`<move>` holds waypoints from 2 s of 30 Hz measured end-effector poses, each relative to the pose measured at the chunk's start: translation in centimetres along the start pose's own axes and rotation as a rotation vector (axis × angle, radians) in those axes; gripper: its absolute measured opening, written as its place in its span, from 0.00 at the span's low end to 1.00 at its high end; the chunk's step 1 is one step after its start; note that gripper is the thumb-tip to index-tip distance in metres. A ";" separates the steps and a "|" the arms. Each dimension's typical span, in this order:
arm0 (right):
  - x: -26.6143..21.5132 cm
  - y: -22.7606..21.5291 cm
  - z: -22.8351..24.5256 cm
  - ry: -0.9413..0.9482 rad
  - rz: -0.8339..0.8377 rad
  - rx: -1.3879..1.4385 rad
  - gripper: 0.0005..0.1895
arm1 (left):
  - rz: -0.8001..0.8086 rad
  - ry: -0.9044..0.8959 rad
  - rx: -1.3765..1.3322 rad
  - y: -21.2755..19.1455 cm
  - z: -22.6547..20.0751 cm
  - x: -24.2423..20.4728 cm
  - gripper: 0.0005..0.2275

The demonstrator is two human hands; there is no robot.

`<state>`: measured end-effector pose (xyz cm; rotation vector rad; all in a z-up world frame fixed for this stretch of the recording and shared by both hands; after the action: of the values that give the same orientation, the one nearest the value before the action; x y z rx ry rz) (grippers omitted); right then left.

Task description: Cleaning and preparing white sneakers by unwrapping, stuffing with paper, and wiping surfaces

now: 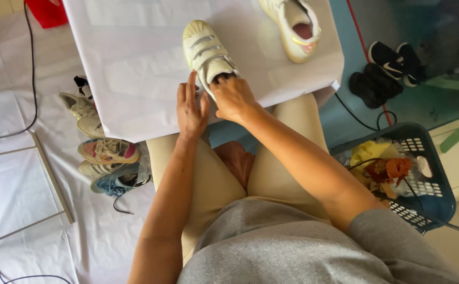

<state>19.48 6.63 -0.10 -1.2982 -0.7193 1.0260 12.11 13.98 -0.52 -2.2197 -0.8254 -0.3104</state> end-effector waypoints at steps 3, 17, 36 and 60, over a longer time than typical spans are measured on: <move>-0.5 -0.4 0.1 0.005 -0.069 -0.042 0.32 | 0.005 -0.035 -0.057 0.0 0.5 0.1 0.25; -8.9 -4.7 -1.7 -0.031 -0.747 0.462 0.46 | -0.050 -0.044 -0.179 -0.7 0.5 -0.2 0.20; -8.3 2.5 -6.1 -0.075 -0.741 0.689 0.38 | -0.087 -0.033 -0.086 -0.8 -0.6 0.0 0.23; 16.4 -6.8 5.5 -0.201 -0.821 0.708 0.28 | -0.244 -0.239 -0.182 -13.3 11.6 9.4 0.24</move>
<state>22.56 24.07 5.58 -0.2256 -0.8299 0.6235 10.44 33.62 2.96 -2.3573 -1.2455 -0.2467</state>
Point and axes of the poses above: each hand's wrist, its own x-axis towards the middle knuckle, its own y-axis out of the palm, z = x × y, the point moved 10 cm from there along x, towards the middle knuckle, and after that the axes turned 8 degrees about -y, right-handed, at the moved point
